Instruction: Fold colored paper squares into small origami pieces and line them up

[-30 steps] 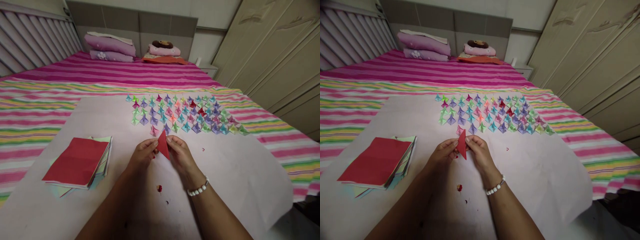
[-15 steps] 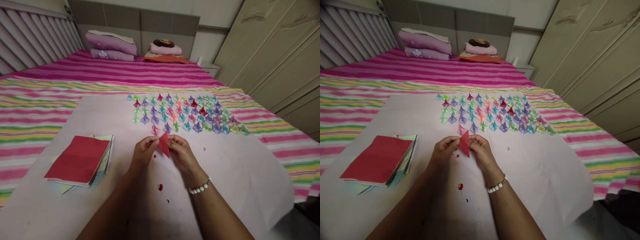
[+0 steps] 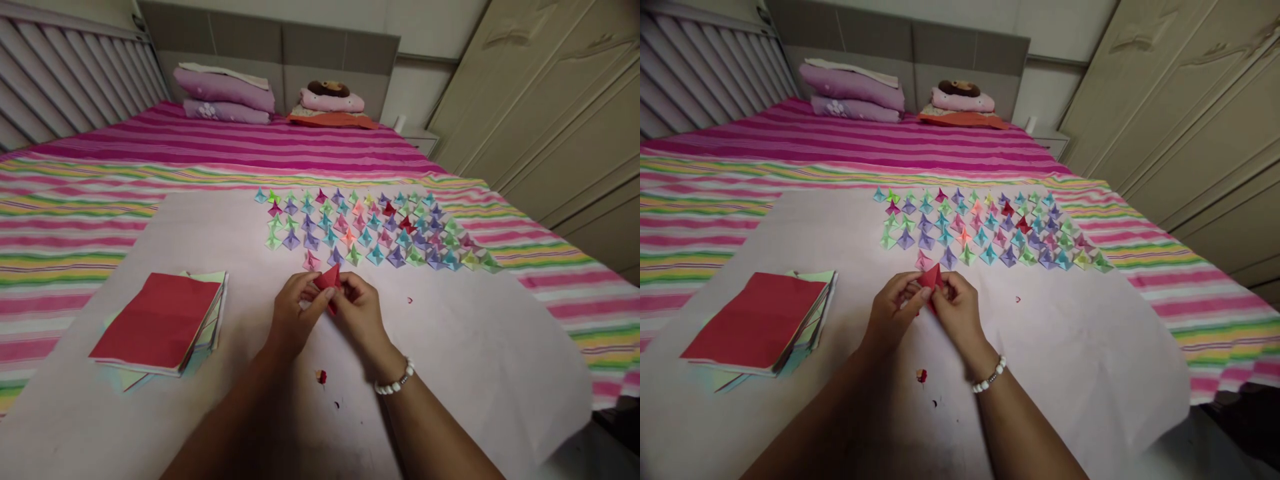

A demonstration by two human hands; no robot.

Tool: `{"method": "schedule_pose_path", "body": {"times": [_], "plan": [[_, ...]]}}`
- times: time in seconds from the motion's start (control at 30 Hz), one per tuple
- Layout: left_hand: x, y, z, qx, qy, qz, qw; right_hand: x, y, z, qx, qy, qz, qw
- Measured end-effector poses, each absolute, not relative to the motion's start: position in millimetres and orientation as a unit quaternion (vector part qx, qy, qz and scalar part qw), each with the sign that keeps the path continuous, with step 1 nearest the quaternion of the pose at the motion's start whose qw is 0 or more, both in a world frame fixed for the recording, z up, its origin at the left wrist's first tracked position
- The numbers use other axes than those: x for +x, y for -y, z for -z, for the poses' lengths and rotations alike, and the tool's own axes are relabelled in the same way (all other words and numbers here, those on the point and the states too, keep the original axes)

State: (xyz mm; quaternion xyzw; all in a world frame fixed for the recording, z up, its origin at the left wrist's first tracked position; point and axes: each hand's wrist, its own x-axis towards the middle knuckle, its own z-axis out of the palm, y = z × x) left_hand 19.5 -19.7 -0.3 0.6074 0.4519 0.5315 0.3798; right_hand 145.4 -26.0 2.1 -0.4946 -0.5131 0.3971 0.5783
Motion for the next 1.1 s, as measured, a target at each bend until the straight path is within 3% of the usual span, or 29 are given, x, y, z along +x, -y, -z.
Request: {"method": "schedule_pose_path", "body": {"times": [0.17, 0.4, 0.67, 0.87, 1.1], "plan": [[23, 23, 0, 0.655, -0.45, -0.511, 0.328, 144, 30, -2, -0.496, 0.629, -0.234, 0.551], [22, 27, 0, 0.644, -0.506, -0.461, 0.34, 140, 33, -2, -0.498, 0.683, -0.133, 0.518], [18, 28, 3, 0.651, -0.521, -0.45, 0.32, 135, 34, 1, -0.502, 0.693, -0.113, 0.504], [19, 26, 2, 0.603, -0.534, -0.454, 0.381, 136, 34, -2, -0.512, 0.665, -0.136, 0.527], [19, 21, 6, 0.555, -0.508, -0.488, 0.443, 135, 36, 3, -0.468, 0.744, -0.05, 0.474]]}}
